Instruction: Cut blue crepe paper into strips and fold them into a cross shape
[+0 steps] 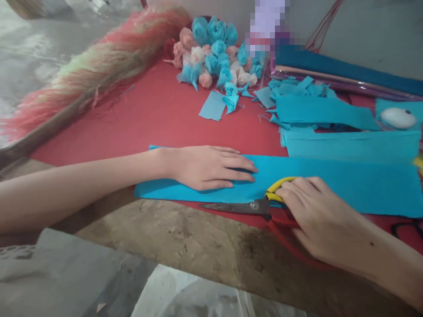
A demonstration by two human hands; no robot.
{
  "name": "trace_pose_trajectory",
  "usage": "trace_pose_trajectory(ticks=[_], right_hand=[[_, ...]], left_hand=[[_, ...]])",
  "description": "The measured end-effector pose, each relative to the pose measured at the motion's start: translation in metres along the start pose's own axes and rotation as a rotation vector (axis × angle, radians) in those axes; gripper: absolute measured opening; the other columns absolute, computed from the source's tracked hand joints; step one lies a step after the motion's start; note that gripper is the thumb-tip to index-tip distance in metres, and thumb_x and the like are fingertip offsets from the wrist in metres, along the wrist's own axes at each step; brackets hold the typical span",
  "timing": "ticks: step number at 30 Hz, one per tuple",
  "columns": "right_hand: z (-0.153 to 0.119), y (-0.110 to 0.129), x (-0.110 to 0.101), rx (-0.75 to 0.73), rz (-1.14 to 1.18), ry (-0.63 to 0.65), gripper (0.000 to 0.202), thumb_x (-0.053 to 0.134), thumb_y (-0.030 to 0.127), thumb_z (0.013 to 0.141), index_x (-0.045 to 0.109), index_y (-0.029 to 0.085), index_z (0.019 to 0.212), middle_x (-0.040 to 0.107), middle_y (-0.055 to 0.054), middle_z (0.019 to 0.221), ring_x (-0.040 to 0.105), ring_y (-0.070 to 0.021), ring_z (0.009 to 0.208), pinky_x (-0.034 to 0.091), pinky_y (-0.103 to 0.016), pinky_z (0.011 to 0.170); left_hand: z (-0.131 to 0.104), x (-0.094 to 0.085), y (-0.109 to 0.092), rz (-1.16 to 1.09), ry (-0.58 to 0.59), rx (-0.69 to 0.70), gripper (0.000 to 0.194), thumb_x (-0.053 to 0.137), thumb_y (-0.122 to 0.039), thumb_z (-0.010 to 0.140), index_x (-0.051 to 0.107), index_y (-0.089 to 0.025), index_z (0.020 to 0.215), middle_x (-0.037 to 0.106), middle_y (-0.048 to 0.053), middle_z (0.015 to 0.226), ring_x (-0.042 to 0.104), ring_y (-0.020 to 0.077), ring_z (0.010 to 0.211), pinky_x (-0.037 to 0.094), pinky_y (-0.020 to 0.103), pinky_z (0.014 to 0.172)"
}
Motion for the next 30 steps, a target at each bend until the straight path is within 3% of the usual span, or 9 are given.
trace_pose_trajectory(ticks=[8, 11, 18, 30], right_hand=[[-0.002, -0.004, -0.003, -0.115, -0.079, -0.129, 0.024, 0.035, 0.004, 0.080, 0.059, 0.009, 0.079, 0.059, -0.010, 0.065, 0.047, -0.0225, 0.065, 0.034, -0.033, 0.062], [-0.005, -0.001, -0.002, -0.087, -0.107, -0.121, 0.024, 0.036, 0.005, 0.078, 0.059, 0.007, 0.083, 0.061, -0.012, 0.070, 0.049, -0.0244, 0.067, 0.036, -0.035, 0.066], [-0.017, 0.004, 0.000, 0.048, -0.097, -0.027, 0.033, 0.044, 0.010, 0.060, 0.059, 0.005, 0.089, 0.063, -0.016, 0.081, 0.052, -0.0311, 0.077, 0.038, -0.041, 0.070], [0.011, 0.016, -0.002, 0.024, -0.071, -0.048, 0.023, 0.041, 0.008, 0.070, 0.061, 0.007, 0.083, 0.061, -0.015, 0.077, 0.052, -0.0278, 0.071, 0.037, -0.038, 0.066]], left_hand=[[0.000, 0.003, 0.002, 0.036, 0.029, -0.013, 0.043, 0.030, -0.028, 0.096, 0.044, -0.012, 0.133, 0.038, 0.010, 0.144, 0.029, 0.0189, 0.136, 0.019, 0.034, 0.114], [0.001, 0.002, 0.002, 0.043, 0.025, -0.011, 0.043, 0.030, -0.028, 0.096, 0.044, -0.012, 0.133, 0.038, 0.010, 0.144, 0.029, 0.0190, 0.135, 0.019, 0.034, 0.114], [0.000, 0.002, 0.001, 0.044, 0.011, -0.001, 0.044, 0.029, -0.028, 0.096, 0.045, -0.010, 0.133, 0.039, 0.011, 0.143, 0.031, 0.0201, 0.134, 0.021, 0.034, 0.114], [0.001, 0.002, 0.001, 0.036, 0.028, -0.022, 0.044, 0.030, -0.028, 0.095, 0.043, -0.013, 0.135, 0.038, 0.009, 0.144, 0.030, 0.0186, 0.135, 0.020, 0.034, 0.114]])
Point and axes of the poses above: each hand's wrist, its own z-axis towards the middle knuckle, its own x-axis out of the palm, y = z × x, the point moved 3 cm from there along z, towards the middle knuckle
